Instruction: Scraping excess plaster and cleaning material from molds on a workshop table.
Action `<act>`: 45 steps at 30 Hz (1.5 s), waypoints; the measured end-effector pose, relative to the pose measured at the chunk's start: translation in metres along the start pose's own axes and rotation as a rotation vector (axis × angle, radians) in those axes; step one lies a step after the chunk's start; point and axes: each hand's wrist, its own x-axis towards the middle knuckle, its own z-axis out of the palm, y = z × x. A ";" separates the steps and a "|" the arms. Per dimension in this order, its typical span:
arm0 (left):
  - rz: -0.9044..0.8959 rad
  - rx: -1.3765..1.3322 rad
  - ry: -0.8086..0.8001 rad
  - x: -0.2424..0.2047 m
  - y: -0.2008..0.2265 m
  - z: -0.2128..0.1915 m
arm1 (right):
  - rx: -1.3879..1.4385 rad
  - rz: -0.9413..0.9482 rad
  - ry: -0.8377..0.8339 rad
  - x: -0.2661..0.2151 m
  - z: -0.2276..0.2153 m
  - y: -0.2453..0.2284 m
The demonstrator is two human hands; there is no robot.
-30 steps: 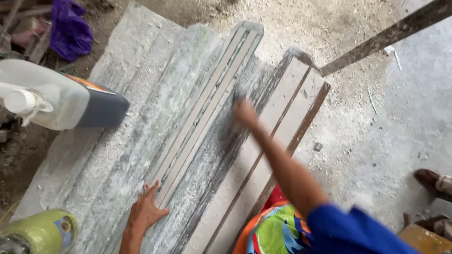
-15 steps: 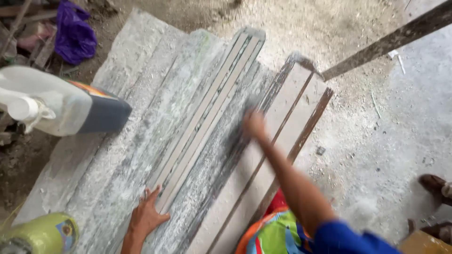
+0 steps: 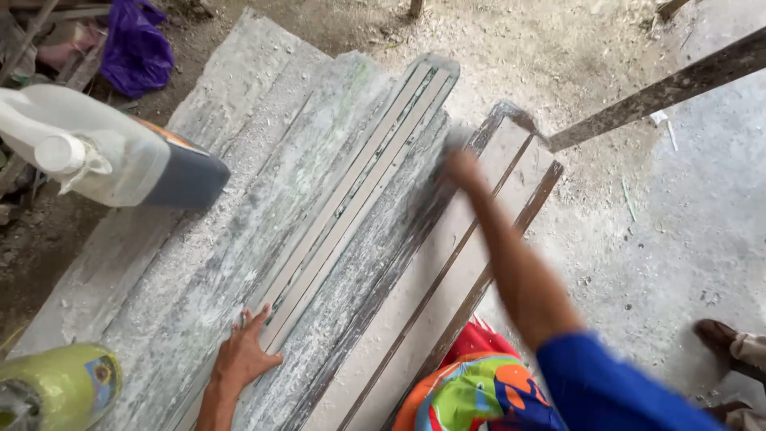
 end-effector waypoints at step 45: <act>0.058 -0.018 0.339 -0.009 0.020 0.029 | -0.492 -0.535 -0.099 -0.073 -0.137 0.013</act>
